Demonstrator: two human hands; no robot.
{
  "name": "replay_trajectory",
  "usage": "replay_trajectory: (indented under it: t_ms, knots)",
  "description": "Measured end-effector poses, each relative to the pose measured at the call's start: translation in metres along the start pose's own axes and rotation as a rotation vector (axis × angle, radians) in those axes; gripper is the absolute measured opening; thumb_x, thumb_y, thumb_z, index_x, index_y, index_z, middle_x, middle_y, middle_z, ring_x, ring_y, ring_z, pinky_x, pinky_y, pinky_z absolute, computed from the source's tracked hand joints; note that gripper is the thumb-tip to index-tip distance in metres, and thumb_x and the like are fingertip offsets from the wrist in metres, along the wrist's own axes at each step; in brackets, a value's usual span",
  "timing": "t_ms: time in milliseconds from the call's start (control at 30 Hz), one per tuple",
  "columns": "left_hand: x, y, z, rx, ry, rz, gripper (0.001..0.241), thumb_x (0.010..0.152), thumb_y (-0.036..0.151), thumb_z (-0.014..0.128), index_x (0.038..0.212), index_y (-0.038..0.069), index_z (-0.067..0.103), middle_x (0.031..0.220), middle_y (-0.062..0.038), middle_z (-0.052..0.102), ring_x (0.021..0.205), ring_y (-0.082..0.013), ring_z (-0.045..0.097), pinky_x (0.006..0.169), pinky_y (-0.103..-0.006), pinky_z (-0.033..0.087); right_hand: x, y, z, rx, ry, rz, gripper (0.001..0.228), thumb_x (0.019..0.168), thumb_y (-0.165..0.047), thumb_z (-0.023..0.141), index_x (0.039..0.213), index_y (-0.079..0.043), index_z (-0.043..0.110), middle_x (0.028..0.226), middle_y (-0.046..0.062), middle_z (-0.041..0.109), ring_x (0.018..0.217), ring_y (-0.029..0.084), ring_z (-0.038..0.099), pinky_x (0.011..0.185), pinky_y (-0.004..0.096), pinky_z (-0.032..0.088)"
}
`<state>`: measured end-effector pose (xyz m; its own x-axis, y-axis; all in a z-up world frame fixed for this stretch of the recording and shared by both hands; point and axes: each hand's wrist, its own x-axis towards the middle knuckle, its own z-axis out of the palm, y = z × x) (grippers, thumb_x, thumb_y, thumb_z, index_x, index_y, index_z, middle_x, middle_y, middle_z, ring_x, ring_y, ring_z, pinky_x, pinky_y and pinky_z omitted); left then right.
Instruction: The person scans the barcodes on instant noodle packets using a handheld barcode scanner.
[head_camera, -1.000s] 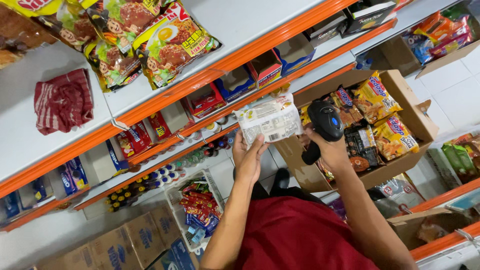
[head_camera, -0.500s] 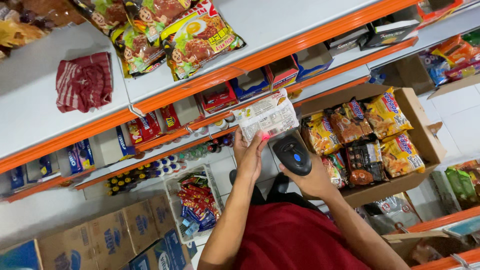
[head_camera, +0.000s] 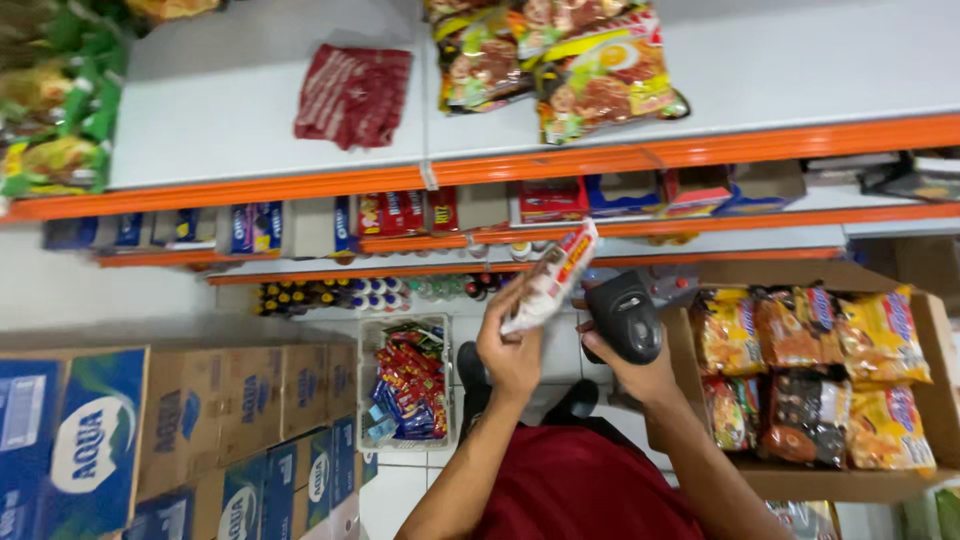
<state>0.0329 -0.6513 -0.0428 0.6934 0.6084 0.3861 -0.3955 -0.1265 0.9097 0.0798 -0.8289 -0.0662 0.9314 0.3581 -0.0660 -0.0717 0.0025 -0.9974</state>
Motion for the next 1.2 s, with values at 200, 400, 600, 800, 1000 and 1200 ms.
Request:
replay_trajectory:
  t_ms: [200,400,600,800,1000,1200]
  knots:
    - [0.015,0.017,-0.091,0.51,-0.043,0.44,0.044,0.078,-0.017,0.068,0.111,0.012,0.072,0.133,-0.017,0.063,0.139,-0.0439,0.055,0.119,-0.0496,0.049,0.041,0.015,0.082,0.598,-0.234,-0.057,0.066,0.084,-0.012,0.087,0.143,-0.008,0.058,0.125,0.003,0.064,0.115,0.014,0.063,0.096,0.032,0.055]
    - [0.051,0.041,-0.165,0.389,0.117,0.474,0.047,0.079,-0.015,0.063,0.119,0.01,0.062,0.148,-0.03,0.029,0.144,-0.0484,0.032,0.12,-0.0479,0.036,0.081,-0.025,0.193,0.02,-0.334,0.153,0.044,0.081,-0.01,0.087,0.119,-0.001,0.067,0.098,0.005,0.07,0.085,0.017,0.066,0.073,0.035,0.058]
    - [0.063,0.006,-0.261,-0.286,0.299,-0.134,0.046,0.096,-0.001,0.05,0.142,0.001,0.053,0.144,-0.023,0.061,0.126,-0.0298,0.061,0.094,-0.0354,0.05,0.126,-0.089,0.294,-0.091,-0.549,-0.108,0.055,0.074,-0.014,0.09,0.122,-0.005,0.063,0.105,0.001,0.07,0.09,0.008,0.061,0.076,0.028,0.055]
    - [0.113,0.022,-0.333,-0.258,0.266,0.094,0.051,0.101,0.006,0.064,0.147,0.004,0.042,0.136,-0.012,0.058,0.124,-0.0183,0.059,0.101,-0.0311,0.052,0.163,-0.131,0.389,-0.325,-0.747,-0.145,0.058,0.072,-0.021,0.09,0.123,-0.007,0.066,0.11,0.001,0.074,0.095,0.01,0.064,0.084,0.03,0.056]
    - [0.197,0.049,-0.389,-0.127,0.444,0.035,0.059,0.095,0.007,0.066,0.148,0.002,0.042,0.134,-0.015,0.064,0.108,-0.019,0.065,0.082,-0.0298,0.053,0.191,-0.147,0.476,-0.038,-0.706,-0.177,0.048,0.082,-0.018,0.085,0.124,-0.003,0.066,0.111,0.004,0.072,0.097,0.012,0.064,0.086,0.03,0.054]
    - [0.278,0.047,-0.438,-0.1,0.546,0.27,0.06,0.101,0.007,0.063,0.155,-0.003,0.038,0.142,-0.017,0.061,0.124,-0.019,0.061,0.104,-0.0322,0.05,0.217,-0.167,0.538,0.003,-0.754,-0.093,0.035,0.089,-0.017,0.075,0.12,-0.002,0.068,0.098,0.007,0.073,0.085,0.015,0.069,0.073,0.032,0.058]
